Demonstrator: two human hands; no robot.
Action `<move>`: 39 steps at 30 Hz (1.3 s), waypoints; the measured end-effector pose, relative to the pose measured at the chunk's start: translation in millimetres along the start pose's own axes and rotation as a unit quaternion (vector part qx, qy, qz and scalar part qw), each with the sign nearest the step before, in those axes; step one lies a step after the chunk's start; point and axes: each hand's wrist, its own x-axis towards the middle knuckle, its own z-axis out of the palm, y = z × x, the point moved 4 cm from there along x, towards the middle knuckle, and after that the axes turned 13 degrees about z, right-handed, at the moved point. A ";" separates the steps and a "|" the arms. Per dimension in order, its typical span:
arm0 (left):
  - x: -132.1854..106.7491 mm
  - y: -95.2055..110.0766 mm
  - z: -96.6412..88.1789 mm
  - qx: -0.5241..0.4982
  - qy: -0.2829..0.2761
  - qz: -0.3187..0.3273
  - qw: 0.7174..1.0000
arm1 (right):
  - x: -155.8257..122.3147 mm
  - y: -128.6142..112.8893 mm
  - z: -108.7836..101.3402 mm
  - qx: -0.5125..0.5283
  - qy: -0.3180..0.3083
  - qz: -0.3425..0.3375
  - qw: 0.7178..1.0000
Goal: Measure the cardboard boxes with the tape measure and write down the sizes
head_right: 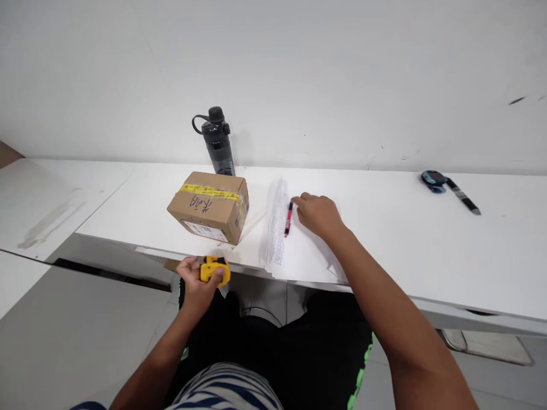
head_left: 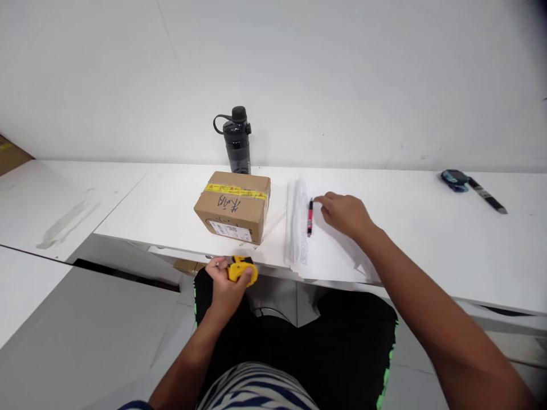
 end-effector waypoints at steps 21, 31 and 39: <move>84.2 54.3 135.9 0.009 -0.354 0.186 0.917 | -4.2 37.1 25.0 0.051 -0.106 0.226 0.967; 120.0 20.1 164.7 0.000 -0.346 0.131 0.929 | -21.4 28.7 15.6 0.694 -0.156 0.099 0.696; 121.1 17.4 164.1 -0.007 -0.294 0.117 0.949 | -35.7 -2.3 39.2 0.582 -0.119 0.105 0.798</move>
